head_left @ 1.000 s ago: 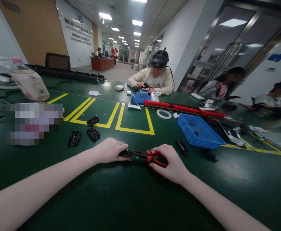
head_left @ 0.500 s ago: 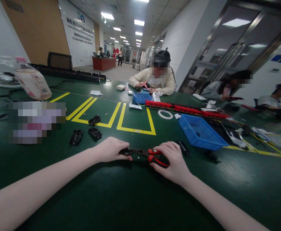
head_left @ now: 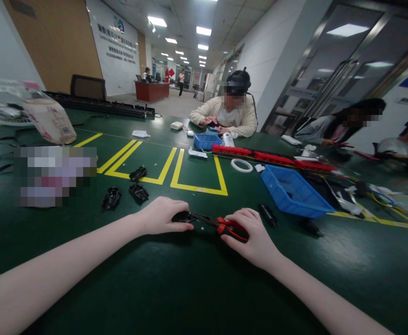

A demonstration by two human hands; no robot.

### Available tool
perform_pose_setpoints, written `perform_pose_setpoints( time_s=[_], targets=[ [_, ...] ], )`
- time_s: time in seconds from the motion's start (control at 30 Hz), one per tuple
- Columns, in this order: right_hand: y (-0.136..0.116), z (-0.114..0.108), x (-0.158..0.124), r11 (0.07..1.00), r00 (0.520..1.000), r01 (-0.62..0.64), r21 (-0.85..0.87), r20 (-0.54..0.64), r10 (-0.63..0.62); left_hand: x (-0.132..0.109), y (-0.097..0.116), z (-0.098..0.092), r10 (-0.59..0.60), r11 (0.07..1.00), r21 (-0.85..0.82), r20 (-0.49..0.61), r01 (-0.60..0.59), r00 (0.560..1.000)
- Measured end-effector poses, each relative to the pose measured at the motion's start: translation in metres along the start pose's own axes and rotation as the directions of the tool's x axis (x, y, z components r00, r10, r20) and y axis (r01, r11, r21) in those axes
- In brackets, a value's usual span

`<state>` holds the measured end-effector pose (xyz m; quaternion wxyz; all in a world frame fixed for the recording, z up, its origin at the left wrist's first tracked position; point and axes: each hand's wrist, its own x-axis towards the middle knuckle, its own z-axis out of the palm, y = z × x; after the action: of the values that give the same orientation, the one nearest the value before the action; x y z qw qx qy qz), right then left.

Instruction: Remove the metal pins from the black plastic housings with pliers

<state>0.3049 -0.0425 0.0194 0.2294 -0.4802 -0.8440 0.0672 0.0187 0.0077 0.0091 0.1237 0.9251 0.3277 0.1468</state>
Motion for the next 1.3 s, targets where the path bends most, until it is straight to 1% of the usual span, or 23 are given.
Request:
perform_pose_setpoints(
  time_s=[0.13, 0.27, 0.33, 0.43, 0.5, 0.67, 0.8, 1.0, 1.23, 1.3],
  targets=[
    [0.0, 0.0, 0.0, 0.999, 1.0, -0.027, 0.032, 0.016, 0.027, 0.0, -0.003, 0.002, -0.014, 1.0, -0.028, -0.038, 0.013, 0.999],
    [0.001, 0.001, -0.001, 0.998, 0.999, -0.045, 0.047, 0.026, 0.044, 0.0, -0.003, 0.003, -0.027, 0.999, -0.021, -0.04, 0.026, 0.999],
    [0.002, 0.001, -0.001, 0.997, 0.999, -0.049, 0.057, 0.012, 0.049, 0.0, -0.002, 0.002, -0.027, 0.999, -0.04, -0.035, 0.025, 0.999],
    [0.003, 0.001, -0.002, 0.994, 0.998, -0.057, 0.092, -0.034, 0.06, -0.001, -0.001, -0.001, 0.007, 0.998, -0.061, -0.023, -0.009, 1.0],
    [0.005, 0.001, -0.002, 0.991, 0.995, -0.07, 0.116, -0.06, 0.077, 0.0, -0.001, -0.002, 0.046, 0.998, -0.047, -0.026, -0.048, 0.999],
    [0.006, 0.0, -0.001, 0.985, 0.99, -0.105, 0.14, -0.082, 0.117, 0.001, 0.0, -0.004, 0.116, 0.993, 0.022, -0.013, -0.116, 0.993],
    [0.006, 0.0, -0.001, 0.988, 0.99, -0.098, 0.122, -0.093, 0.11, 0.001, 0.0, -0.003, 0.141, 0.99, 0.01, -0.025, -0.141, 0.99],
    [0.008, 0.002, -0.002, 0.989, 0.988, -0.093, 0.114, -0.11, 0.105, 0.0, -0.007, -0.003, 0.145, 0.983, -0.108, -0.01, -0.145, 0.989],
    [0.008, 0.001, -0.001, 0.989, 0.986, -0.095, 0.11, -0.124, 0.108, 0.0, -0.014, 0.0, 0.071, 0.945, -0.317, -0.037, -0.079, 0.997],
    [0.009, 0.001, -0.001, 0.989, 0.987, -0.101, 0.105, -0.117, 0.113, -0.001, -0.014, -0.002, 0.049, 0.931, -0.359, -0.065, -0.069, 0.997]
  ],
)
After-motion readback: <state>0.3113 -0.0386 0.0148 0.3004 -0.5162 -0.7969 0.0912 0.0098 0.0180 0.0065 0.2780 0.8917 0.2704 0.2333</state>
